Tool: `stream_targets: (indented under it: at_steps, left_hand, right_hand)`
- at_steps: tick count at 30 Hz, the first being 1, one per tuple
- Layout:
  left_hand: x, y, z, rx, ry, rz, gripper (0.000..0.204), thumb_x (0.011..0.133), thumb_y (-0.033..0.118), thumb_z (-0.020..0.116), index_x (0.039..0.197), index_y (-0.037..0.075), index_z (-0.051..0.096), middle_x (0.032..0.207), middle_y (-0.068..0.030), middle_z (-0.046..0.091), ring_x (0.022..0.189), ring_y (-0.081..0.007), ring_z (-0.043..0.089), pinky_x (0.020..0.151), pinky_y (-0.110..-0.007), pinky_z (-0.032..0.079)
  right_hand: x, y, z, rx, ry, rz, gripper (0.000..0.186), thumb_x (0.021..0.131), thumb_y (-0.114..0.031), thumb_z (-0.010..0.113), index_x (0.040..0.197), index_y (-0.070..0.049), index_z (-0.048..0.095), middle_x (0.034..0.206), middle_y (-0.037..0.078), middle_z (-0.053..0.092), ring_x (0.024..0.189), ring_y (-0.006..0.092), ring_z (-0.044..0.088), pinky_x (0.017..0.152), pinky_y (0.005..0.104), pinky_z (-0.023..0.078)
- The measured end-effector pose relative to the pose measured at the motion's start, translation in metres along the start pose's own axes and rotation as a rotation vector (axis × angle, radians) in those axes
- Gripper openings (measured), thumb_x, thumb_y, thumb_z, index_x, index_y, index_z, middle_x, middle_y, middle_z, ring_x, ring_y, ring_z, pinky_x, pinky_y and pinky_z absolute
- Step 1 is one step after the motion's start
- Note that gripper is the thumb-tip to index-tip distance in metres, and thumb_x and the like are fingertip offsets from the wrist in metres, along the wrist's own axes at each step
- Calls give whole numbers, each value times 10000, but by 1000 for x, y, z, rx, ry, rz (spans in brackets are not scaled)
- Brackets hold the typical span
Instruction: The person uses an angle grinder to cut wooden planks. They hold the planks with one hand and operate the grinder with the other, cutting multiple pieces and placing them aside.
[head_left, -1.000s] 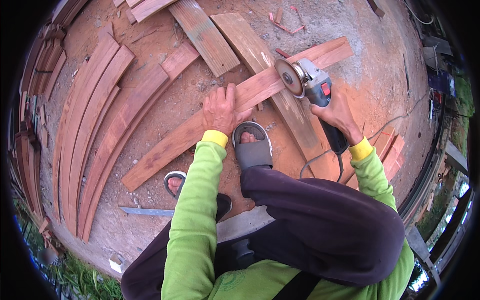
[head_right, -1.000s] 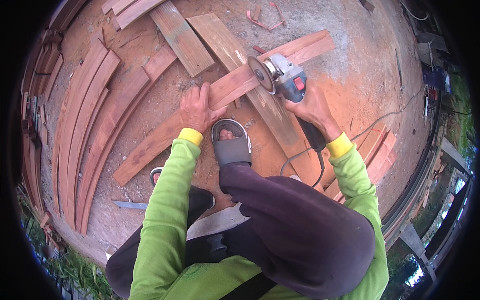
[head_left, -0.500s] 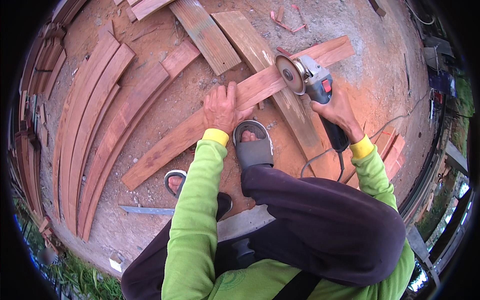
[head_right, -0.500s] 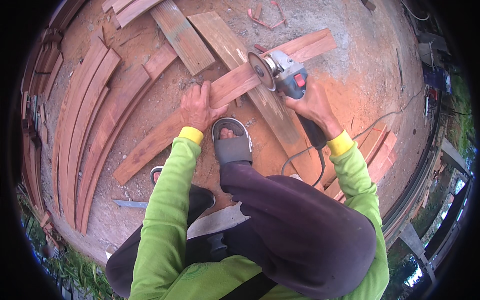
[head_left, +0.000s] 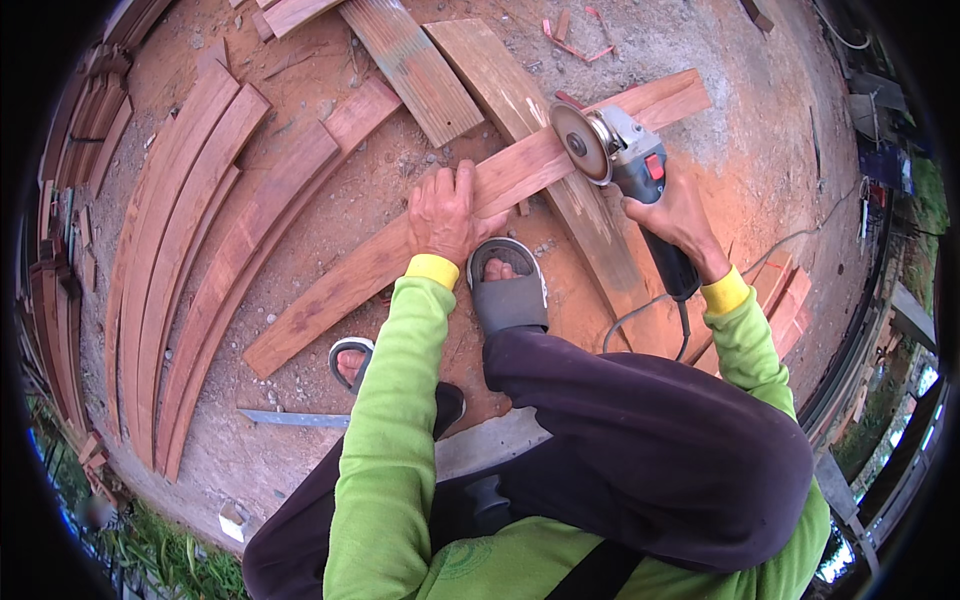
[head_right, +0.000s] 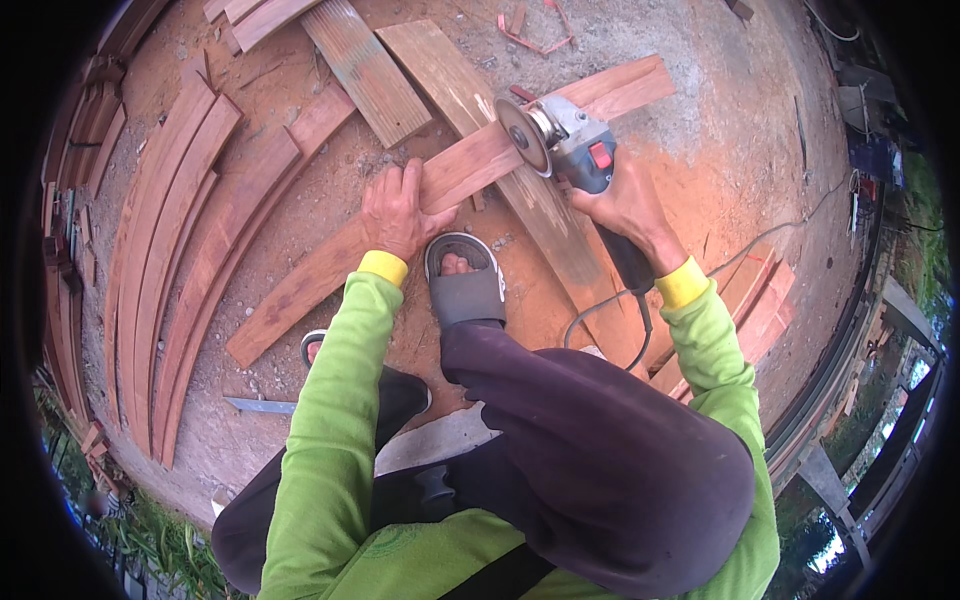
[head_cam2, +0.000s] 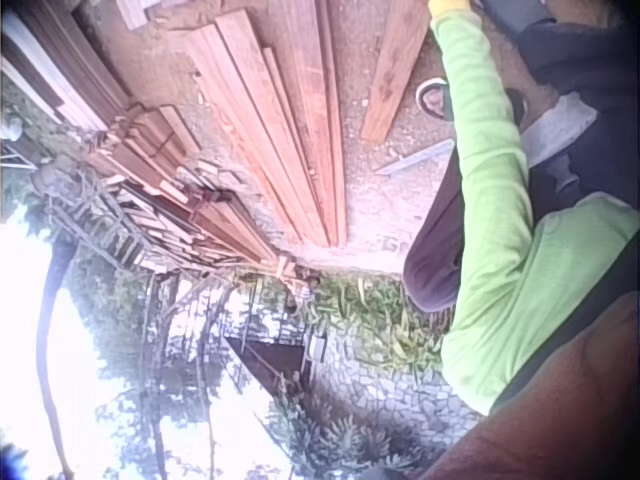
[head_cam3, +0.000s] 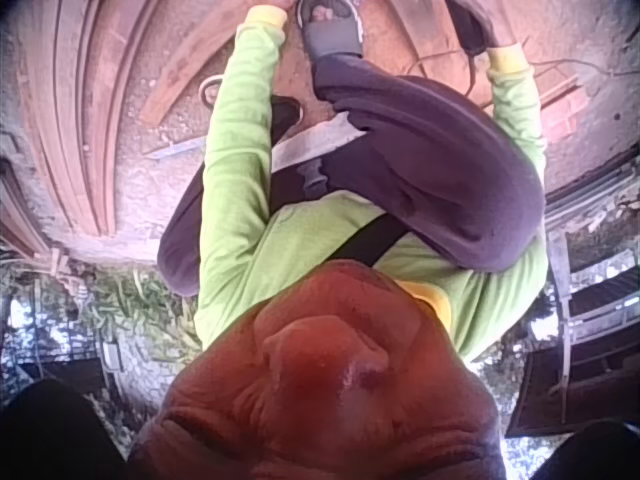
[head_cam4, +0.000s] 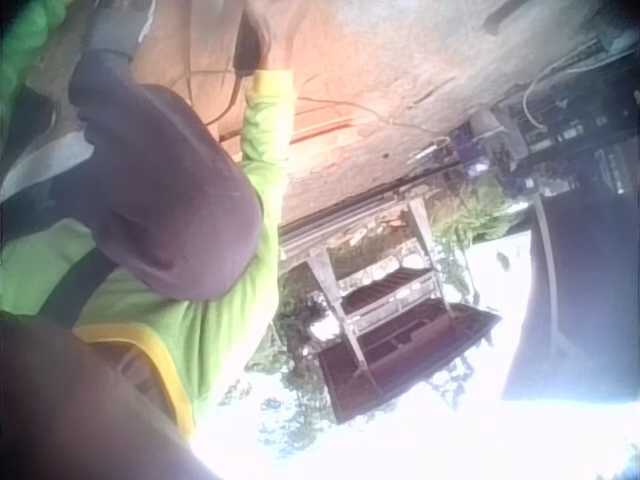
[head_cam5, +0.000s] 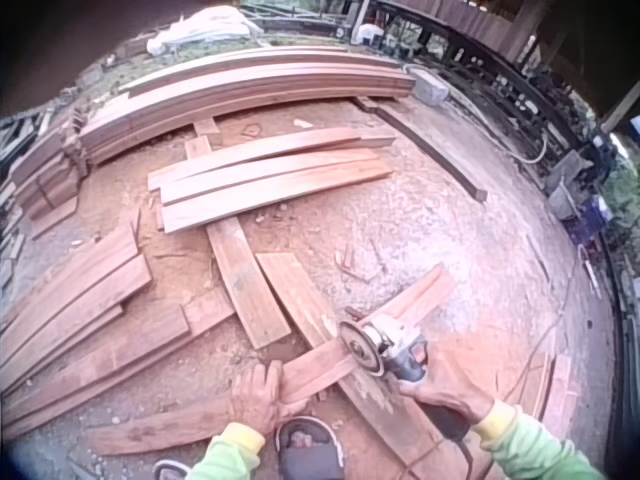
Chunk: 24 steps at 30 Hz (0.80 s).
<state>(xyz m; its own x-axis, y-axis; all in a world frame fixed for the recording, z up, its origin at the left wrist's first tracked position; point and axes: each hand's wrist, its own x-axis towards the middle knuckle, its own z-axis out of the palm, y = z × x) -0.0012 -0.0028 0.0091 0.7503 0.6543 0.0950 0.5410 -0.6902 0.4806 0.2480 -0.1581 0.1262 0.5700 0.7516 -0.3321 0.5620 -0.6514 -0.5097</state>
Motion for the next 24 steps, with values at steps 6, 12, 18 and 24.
stream_targets:
  at_steps: [6, 12, 18, 24]
  left_hand:
    - [0, 0, 0, 4, 4, 5, 770, 581, 481, 830, 1196, 94, 575, 932, -110, 555, 892, -315, 591, 774, -440, 477]
    - [-1, -1, 1, 0, 3, 2, 774, 579, 486, 826, 1198, 94, 578, 927, -109, 557, 887, -314, 593, 768, -441, 476]
    - [0, -1, 3, 8, 9, 6, 767, 582, 495, 818, 1192, 96, 579, 921, -107, 556, 881, -311, 593, 758, -440, 474]
    - [0, 0, 1, 9, 5, 7, 767, 581, 491, 820, 1190, 95, 575, 921, -108, 554, 882, -311, 592, 760, -440, 473]
  right_hand:
    - [1, 8, 2, -30, 12, -13, 554, 654, -265, 787, 1023, 100, 592, 870, 264, 671, 817, 362, 688, 763, 410, 527]
    - [1, 1, 1, -9, -1, -6, 555, 652, -255, 779, 1051, 85, 598, 888, 259, 678, 833, 362, 691, 768, 406, 529]
    - [1, -9, -3, 1, -32, 26, 546, 650, -233, 766, 1077, 64, 603, 903, 247, 684, 842, 354, 691, 781, 402, 529]
    - [0, -12, -4, -18, -7, 20, 553, 646, -240, 766, 1075, 69, 602, 917, 252, 685, 853, 359, 694, 785, 406, 531]
